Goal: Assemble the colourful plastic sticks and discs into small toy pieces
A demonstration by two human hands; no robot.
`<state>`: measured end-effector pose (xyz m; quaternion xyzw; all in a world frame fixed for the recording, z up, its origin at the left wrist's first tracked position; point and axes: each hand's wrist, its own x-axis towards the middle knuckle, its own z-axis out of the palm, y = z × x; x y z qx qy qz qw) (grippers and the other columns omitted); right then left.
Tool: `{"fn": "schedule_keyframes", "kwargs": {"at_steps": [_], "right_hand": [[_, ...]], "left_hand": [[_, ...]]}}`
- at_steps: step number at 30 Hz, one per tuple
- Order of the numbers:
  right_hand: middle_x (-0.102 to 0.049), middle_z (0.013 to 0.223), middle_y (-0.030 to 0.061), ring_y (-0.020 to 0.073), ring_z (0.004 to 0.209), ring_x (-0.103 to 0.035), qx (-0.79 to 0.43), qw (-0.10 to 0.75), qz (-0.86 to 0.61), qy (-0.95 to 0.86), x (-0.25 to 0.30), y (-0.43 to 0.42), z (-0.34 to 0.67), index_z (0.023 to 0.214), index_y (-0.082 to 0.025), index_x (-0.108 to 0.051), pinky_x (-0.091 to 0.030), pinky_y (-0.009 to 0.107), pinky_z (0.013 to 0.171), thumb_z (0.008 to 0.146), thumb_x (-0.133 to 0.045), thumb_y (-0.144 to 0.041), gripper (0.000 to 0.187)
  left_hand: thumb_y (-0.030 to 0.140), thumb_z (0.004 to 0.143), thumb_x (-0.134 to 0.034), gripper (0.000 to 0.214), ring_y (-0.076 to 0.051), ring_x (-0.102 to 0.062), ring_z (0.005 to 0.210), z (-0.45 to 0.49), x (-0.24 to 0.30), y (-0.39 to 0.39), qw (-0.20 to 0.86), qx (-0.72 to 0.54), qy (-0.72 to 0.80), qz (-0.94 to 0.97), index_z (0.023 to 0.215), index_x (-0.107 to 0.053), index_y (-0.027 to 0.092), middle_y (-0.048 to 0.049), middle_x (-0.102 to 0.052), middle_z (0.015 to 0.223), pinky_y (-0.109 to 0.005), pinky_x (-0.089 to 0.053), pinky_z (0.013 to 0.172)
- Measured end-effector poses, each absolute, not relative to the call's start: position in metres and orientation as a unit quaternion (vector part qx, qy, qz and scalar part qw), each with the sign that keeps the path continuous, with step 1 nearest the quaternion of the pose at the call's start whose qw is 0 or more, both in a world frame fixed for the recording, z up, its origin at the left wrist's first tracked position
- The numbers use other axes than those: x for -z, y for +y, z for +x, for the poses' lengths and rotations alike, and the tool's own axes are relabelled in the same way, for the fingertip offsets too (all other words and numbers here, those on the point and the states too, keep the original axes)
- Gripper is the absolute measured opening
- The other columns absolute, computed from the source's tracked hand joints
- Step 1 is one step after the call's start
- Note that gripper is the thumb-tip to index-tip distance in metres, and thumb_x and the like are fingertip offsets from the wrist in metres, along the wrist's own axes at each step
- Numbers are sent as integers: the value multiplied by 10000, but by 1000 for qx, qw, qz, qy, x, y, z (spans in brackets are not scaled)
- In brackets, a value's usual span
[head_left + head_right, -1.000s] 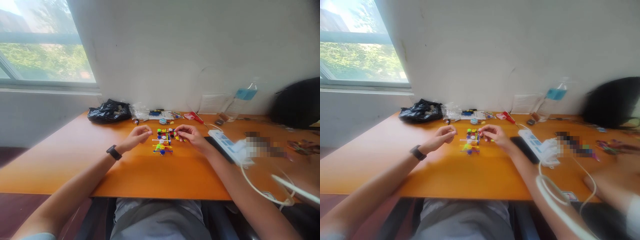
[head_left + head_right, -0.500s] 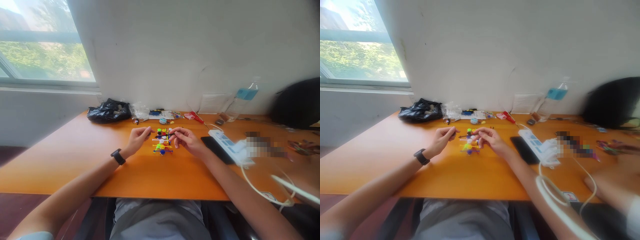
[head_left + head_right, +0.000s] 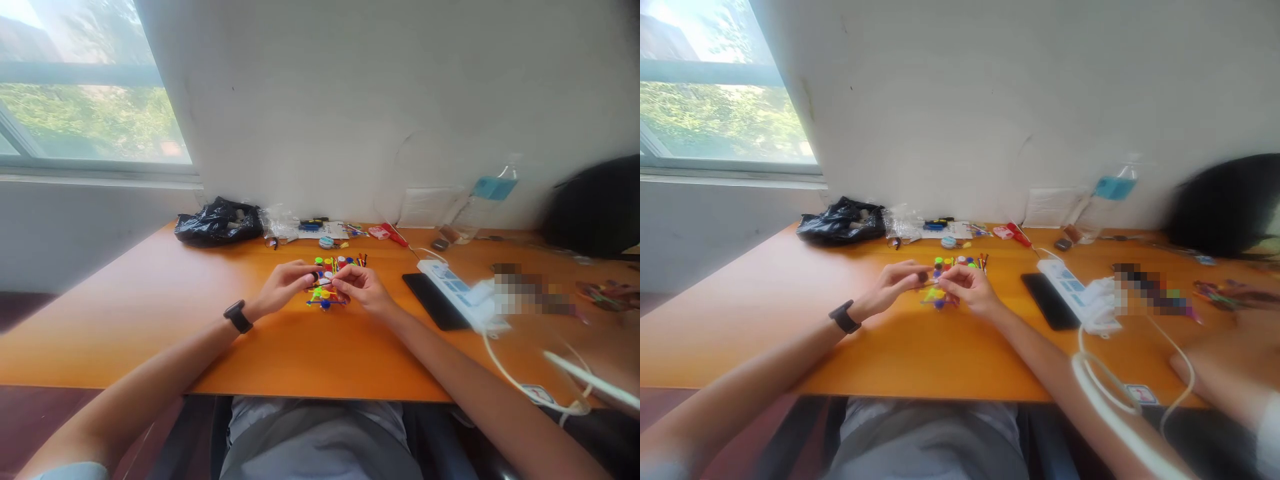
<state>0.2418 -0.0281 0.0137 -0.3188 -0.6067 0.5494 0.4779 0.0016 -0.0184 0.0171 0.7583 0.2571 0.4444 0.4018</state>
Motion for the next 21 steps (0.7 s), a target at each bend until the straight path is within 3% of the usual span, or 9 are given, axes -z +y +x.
{"fn": "schedule_keyframes", "kwargs": {"at_steps": [3,8,21], "right_hand": [[-732,712,20,115,554,-613,-537,488,-326,-606,-14,-28,241,802,-169,-771,-510,254,509,733,-940,-454,338],[-756,766,37,154,670,-677,-515,499,-339,-609,-11,-26,241,790,-178,-795,-538,264,574,676,-971,-424,323],[-797,832,48,185,754,-731,-504,480,-352,-627,-9,-24,245,823,-191,-825,-598,313,720,702,-954,-423,291]], "left_hand": [[445,940,-755,465,-185,-658,839,2,-12,-19,325,-429,249,805,1319,-758,175,-83,-675,951,-296,-552,753],[314,977,-709,318,-161,-656,768,8,-2,-17,224,-469,241,820,1253,-791,180,-81,-696,883,-292,-543,724],[276,964,-720,289,-170,-683,790,7,0,-16,182,-476,220,832,1233,-795,200,-89,-724,926,-307,-571,742]]}}
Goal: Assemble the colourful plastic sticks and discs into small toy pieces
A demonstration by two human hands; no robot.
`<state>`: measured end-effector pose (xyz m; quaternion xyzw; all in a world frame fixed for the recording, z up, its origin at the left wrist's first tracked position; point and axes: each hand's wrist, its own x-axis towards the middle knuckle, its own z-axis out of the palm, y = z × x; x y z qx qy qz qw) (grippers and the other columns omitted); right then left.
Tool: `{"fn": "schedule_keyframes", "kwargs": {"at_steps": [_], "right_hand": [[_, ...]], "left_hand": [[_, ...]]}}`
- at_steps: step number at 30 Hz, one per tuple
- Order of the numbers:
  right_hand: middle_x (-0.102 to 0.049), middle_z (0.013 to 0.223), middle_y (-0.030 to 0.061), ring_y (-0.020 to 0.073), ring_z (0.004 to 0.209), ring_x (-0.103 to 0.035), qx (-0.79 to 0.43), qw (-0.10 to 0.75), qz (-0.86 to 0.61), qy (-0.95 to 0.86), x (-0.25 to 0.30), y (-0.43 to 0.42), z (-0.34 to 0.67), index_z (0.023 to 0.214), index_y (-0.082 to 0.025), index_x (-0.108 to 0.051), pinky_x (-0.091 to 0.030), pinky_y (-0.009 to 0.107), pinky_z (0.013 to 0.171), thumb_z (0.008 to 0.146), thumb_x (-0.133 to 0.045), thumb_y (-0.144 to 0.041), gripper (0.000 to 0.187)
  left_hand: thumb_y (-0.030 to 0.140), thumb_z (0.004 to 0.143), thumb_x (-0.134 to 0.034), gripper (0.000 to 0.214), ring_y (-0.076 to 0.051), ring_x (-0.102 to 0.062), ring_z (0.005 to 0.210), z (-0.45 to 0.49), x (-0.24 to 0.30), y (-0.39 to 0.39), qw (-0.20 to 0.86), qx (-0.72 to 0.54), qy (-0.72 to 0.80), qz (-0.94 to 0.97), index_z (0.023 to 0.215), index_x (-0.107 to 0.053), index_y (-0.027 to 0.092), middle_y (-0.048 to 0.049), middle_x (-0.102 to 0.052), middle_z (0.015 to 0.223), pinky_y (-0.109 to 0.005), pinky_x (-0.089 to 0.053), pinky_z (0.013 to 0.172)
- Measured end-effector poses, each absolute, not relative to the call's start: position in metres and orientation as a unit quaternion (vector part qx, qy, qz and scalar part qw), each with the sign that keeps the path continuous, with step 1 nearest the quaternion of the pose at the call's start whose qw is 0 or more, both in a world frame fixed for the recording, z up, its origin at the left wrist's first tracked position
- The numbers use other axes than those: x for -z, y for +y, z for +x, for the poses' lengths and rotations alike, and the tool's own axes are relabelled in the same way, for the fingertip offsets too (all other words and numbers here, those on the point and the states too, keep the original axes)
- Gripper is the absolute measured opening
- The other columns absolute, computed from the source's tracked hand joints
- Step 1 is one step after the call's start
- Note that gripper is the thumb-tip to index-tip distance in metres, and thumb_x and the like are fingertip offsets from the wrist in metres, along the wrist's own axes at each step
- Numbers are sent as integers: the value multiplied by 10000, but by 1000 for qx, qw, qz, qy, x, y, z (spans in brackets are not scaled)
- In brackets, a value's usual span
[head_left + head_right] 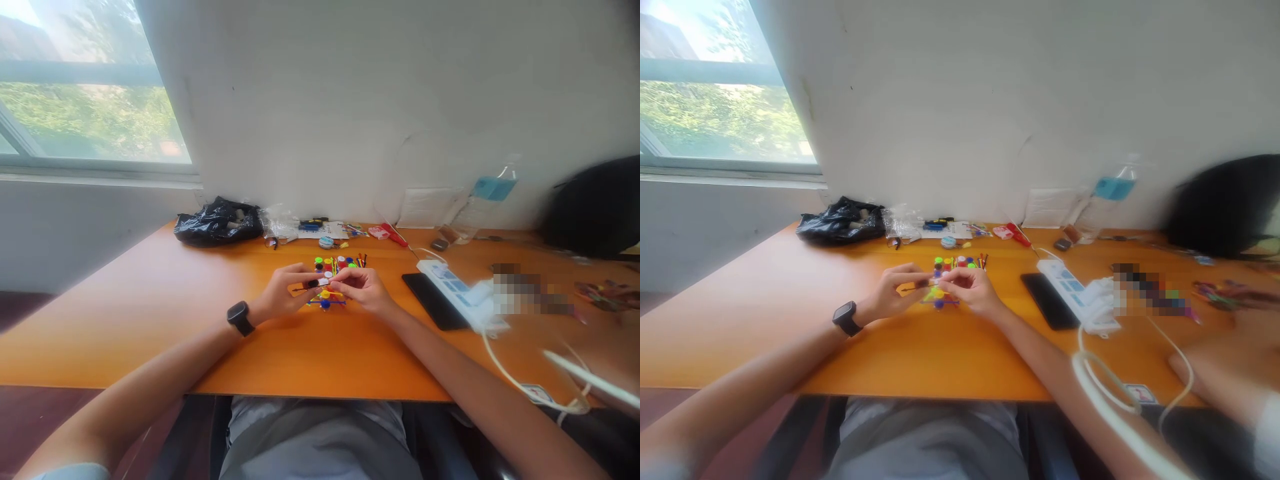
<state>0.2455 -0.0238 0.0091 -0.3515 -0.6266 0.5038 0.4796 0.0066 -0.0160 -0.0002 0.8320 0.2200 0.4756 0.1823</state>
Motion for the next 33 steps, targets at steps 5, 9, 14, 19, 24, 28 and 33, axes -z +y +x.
{"fn": "schedule_keyframes", "kwargs": {"at_steps": [5,9,14,19,24,28,33], "right_hand": [[-805,844,56,198,764,-742,-492,478,-352,-637,-6,-22,246,828,-189,-827,-604,326,728,709,-950,-425,291],[-807,834,61,200,750,-748,-496,470,-345,-643,-3,-20,248,853,-187,-832,-606,324,712,715,-946,-424,297],[-803,813,65,202,733,-747,-495,467,-349,-644,-2,-20,249,846,-176,-830,-602,318,683,714,-943,-430,308],[-806,827,67,198,734,-746,-499,467,-348,-642,-3,-21,249,845,-175,-831,-595,312,679,720,-940,-415,292],[-803,828,66,192,734,-741,-499,467,-353,-639,-5,-22,249,835,-174,-833,-588,306,685,715,-941,-407,284],[-798,822,63,190,738,-733,-502,465,-354,-638,-7,-23,248,824,-174,-830,-582,305,686,712,-942,-404,279],[-786,805,63,188,729,-719,-499,470,-358,-634,-9,-24,246,806,-167,-818,-563,300,664,698,-946,-422,305]], "left_hand": [[250,953,-735,287,-174,-715,828,7,-1,-18,176,-479,207,835,1233,-794,225,-86,-736,955,-301,-587,768],[243,968,-715,274,-166,-709,807,8,-2,-19,155,-475,207,841,1228,-798,221,-88,-738,939,-282,-579,735],[280,976,-714,240,-162,-703,774,8,-1,-19,143,-475,213,842,1185,-816,218,-86,-742,898,-273,-572,711],[319,983,-704,239,-166,-695,754,8,2,-18,134,-469,229,842,1163,-825,218,-94,-747,886,-276,-560,690],[328,987,-701,233,-162,-682,740,7,1,-18,127,-467,225,846,1159,-830,238,-86,-740,872,-269,-551,683],[281,979,-706,228,-158,-674,730,7,2,-18,125,-471,215,846,1167,-828,234,-83,-740,869,-266,-537,670],[264,975,-706,206,-156,-674,740,8,2,-18,143,-475,214,842,1131,-834,225,-82,-738,868,-271,-535,678]]}}
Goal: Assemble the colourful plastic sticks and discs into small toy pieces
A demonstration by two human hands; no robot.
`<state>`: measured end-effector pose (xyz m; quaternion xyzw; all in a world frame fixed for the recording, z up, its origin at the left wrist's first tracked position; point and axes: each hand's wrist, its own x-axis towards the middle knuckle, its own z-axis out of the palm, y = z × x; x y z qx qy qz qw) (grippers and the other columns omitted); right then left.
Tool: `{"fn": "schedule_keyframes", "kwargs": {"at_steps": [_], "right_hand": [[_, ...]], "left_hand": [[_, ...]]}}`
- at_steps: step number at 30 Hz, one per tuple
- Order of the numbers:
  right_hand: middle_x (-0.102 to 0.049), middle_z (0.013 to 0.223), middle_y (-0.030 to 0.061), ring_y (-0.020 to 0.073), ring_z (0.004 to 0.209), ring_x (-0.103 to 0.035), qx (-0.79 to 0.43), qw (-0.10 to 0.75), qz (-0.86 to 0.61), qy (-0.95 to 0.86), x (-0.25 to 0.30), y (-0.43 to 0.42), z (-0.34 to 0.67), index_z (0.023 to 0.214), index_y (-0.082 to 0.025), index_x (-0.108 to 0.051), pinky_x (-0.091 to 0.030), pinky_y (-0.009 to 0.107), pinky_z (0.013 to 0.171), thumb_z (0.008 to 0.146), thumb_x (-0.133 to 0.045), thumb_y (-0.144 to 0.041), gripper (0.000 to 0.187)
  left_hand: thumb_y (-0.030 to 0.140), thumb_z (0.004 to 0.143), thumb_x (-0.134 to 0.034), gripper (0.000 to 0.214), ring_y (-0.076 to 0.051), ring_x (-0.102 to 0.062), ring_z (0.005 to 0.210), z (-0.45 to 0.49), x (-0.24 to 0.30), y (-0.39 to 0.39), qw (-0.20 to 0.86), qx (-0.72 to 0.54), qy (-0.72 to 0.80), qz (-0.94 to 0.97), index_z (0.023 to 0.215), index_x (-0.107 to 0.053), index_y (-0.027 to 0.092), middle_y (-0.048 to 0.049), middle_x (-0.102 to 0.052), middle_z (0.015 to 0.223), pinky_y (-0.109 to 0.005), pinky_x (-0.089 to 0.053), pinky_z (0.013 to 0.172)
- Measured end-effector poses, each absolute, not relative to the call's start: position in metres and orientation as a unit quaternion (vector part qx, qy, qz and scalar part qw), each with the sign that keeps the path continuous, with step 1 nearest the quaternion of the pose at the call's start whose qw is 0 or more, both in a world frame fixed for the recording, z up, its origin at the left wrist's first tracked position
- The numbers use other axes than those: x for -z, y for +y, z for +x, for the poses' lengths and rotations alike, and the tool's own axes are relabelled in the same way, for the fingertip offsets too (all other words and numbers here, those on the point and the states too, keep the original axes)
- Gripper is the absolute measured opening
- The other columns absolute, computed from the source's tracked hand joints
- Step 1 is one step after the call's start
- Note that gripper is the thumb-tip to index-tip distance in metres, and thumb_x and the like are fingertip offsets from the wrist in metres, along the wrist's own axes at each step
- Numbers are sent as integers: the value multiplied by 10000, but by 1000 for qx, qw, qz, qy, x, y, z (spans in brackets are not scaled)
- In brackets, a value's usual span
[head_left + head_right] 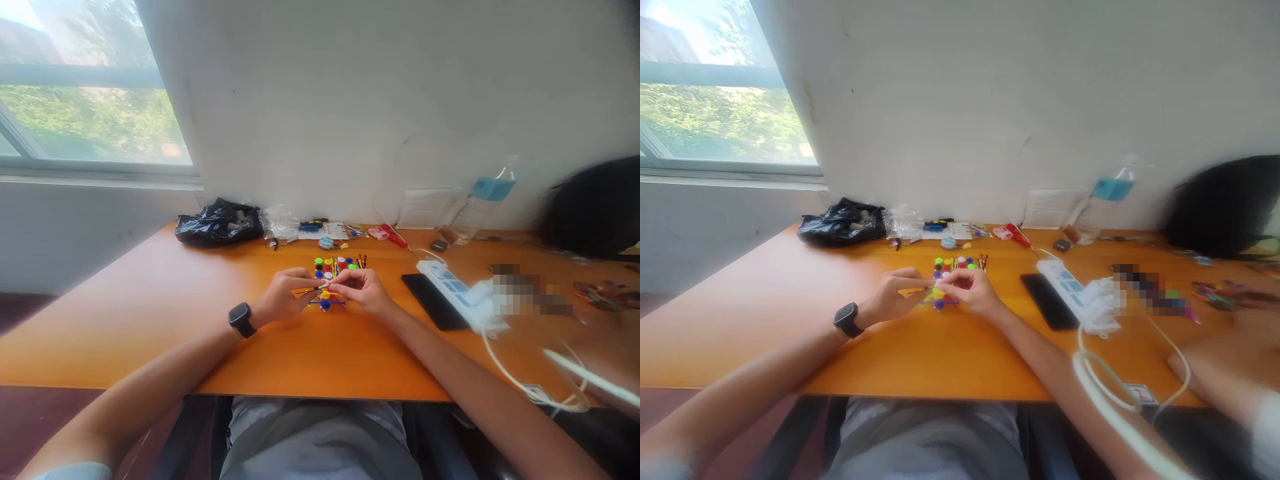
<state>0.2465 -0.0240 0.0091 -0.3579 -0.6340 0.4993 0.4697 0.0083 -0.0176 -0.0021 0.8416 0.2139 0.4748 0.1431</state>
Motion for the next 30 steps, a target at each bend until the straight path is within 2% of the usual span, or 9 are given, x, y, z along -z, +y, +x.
{"fn": "schedule_keyframes", "kwargs": {"at_steps": [8,12,15,18,21,23,25,27,30], "right_hand": [[-673,676,7,122,572,-554,-469,492,-358,-640,-16,-24,248,858,-186,-812,-439,269,536,752,-906,-464,313],[-665,701,12,126,573,-539,-470,484,-353,-648,-16,-23,249,881,-191,-800,-427,277,536,773,-885,-490,329],[-685,834,33,168,701,-622,-426,478,-348,-685,-15,-27,250,1128,-214,-772,-502,299,637,849,-824,-500,403],[-661,923,25,178,769,-623,-334,504,-344,-718,-14,-36,250,1455,-291,-587,-521,311,720,954,-719,-468,547],[-636,944,11,158,695,-553,-291,526,-327,-729,-15,-43,250,1543,-334,-464,-497,308,695,967,-699,-466,636],[-630,944,10,149,669,-522,-304,523,-320,-729,-17,-43,251,1439,-320,-560,-479,303,674,939,-714,-522,561],[-606,804,11,148,622,-485,-356,474,-315,-741,-18,-39,253,1076,-252,-722,-445,301,628,943,-659,-618,395],[-466,573,3,140,532,-386,-421,412,-300,-750,-18,-34,257,616,-219,-605,-366,308,556,973,-538,-706,608],[-311,468,2,137,492,-287,-464,403,-278,-738,-16,-25,261,410,-232,-355,-279,329,536,983,-417,-771,789]], "left_hand": [[395,981,-713,289,-208,-729,933,5,-19,-23,430,-422,217,769,1116,-800,154,-130,-769,1055,-335,-606,845],[383,876,-845,388,-226,-762,940,4,-18,-21,538,-371,208,728,1161,-764,131,-141,-791,1076,-371,-627,881],[377,837,-882,386,-221,-774,910,5,-16,-20,560,-383,213,703,1102,-764,122,-134,-804,1030,-368,-641,865],[360,812,-902,382,-215,-778,900,5,-17,-18,563,-412,232,678,1081,-773,122,-126,-812,1021,-360,-649,858],[334,787,-919,359,-211,-783,899,3,-20,-17,568,-431,244,657,1040,-777,122,-123,-817,1025,-350,-654,855],[330,782,-921,346,-210,-785,888,2,-22,-17,570,-439,248,649,1019,-775,124,-123,-818,1026,-352,-660,843],[335,787,-914,336,-201,-782,846,1,-22,-17,563,-446,252,648,1009,-774,125,-119,-819,999,-352,-665,817],[336,793,-908,332,-184,-770,791,1,-22,-16,554,-453,255,650,1008,-775,120,-111,-815,951,-346,-665,789],[323,798,-904,323,-171,-756,758,1,-21,-14,547,-462,256,650,1006,-771,115,-98,-805,908,-329,-654,756]]}}
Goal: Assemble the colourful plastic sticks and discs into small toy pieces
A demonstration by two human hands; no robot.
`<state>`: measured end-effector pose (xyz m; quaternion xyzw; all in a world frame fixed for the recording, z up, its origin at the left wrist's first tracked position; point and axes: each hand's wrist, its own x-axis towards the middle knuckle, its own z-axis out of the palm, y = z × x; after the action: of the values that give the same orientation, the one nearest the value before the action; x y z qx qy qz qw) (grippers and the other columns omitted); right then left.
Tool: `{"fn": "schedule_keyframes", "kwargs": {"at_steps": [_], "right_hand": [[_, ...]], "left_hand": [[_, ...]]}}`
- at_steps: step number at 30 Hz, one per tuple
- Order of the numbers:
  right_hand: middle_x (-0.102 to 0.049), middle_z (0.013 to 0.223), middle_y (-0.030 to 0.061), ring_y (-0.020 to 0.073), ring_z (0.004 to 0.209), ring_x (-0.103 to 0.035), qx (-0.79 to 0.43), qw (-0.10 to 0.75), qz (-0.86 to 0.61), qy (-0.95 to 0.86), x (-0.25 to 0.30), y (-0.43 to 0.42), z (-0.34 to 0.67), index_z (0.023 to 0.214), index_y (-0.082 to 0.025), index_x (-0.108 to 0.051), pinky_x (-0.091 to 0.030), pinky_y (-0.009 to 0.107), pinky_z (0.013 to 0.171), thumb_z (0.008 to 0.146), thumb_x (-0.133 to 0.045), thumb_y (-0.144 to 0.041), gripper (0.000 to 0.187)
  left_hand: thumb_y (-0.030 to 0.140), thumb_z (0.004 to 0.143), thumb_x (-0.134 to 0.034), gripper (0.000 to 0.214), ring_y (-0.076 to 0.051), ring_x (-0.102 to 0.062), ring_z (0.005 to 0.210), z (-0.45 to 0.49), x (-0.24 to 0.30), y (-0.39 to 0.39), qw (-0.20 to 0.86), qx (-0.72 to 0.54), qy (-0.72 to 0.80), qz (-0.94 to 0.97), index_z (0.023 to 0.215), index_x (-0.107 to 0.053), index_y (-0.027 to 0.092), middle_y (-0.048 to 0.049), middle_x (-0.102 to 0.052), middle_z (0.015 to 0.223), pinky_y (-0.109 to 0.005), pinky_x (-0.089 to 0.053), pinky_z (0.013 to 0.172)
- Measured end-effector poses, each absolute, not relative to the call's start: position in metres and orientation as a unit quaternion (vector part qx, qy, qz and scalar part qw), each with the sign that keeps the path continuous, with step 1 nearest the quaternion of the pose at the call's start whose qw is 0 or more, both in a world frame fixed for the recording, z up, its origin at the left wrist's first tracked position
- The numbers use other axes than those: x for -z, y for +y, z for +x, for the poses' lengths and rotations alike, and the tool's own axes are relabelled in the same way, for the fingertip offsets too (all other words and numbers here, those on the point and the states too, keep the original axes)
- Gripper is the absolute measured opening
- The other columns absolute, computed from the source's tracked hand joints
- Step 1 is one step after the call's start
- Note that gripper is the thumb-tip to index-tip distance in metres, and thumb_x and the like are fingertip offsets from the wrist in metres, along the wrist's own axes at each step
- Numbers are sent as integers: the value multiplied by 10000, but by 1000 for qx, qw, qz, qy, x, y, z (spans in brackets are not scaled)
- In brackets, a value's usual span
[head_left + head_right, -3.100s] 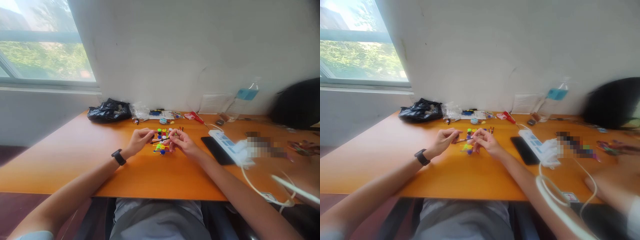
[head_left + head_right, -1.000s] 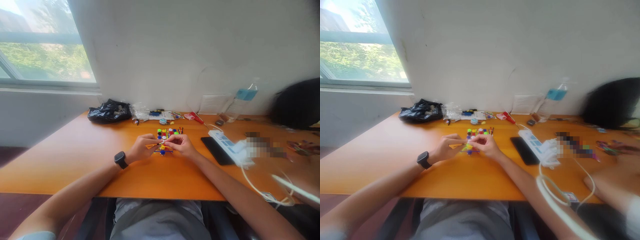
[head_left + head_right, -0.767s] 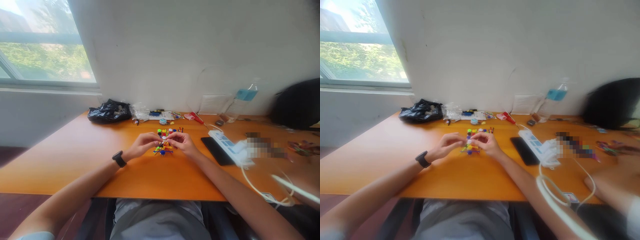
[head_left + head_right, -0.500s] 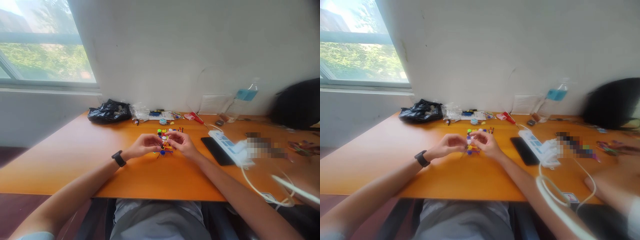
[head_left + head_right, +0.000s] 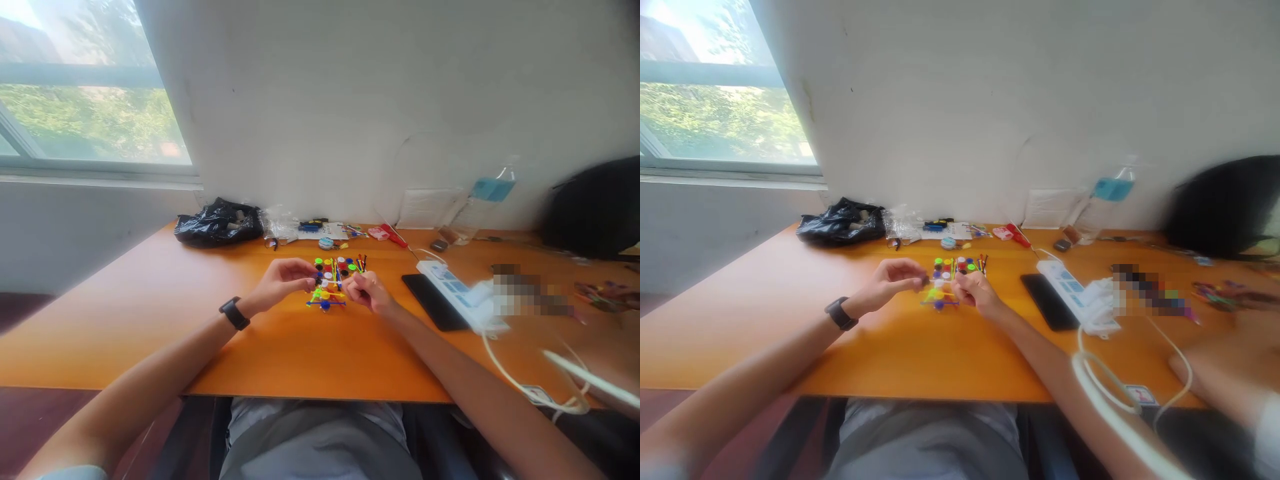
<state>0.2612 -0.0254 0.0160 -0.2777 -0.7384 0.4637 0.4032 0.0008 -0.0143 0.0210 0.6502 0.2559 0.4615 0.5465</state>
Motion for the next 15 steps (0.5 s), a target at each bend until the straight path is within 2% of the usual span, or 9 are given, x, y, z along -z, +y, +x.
{"fn": "schedule_keyframes", "kwargs": {"at_steps": [4,8,11,15], "right_hand": [[-434,538,34,164,570,-390,-456,433,-285,-723,-14,-22,265,449,-218,-524,-288,332,568,998,-443,-735,758],[-492,598,7,142,576,-407,-459,442,-315,-703,-16,-27,262,624,-196,-648,-295,309,562,979,-589,-653,582],[-541,668,-14,133,596,-448,-444,453,-339,-695,-18,-30,256,793,-201,-677,-354,286,577,901,-740,-596,415],[-580,698,-24,129,600,-483,-425,449,-342,-707,-15,-32,249,901,-212,-684,-399,273,583,862,-795,-568,375]], "left_hand": [[298,792,-909,308,-163,-750,758,0,-20,-12,546,-471,258,643,998,-767,119,-83,-798,899,-315,-643,758],[283,798,-908,306,-164,-763,794,0,-20,-12,557,-473,251,634,1007,-757,119,-78,-800,916,-317,-645,800],[279,799,-911,314,-189,-785,895,1,-18,-12,565,-467,248,633,1011,-744,119,-93,-807,994,-349,-648,896],[298,803,-913,343,-223,-793,980,3,-11,-12,564,-453,239,648,1024,-728,112,-133,-807,1095,-375,-651,932]]}}
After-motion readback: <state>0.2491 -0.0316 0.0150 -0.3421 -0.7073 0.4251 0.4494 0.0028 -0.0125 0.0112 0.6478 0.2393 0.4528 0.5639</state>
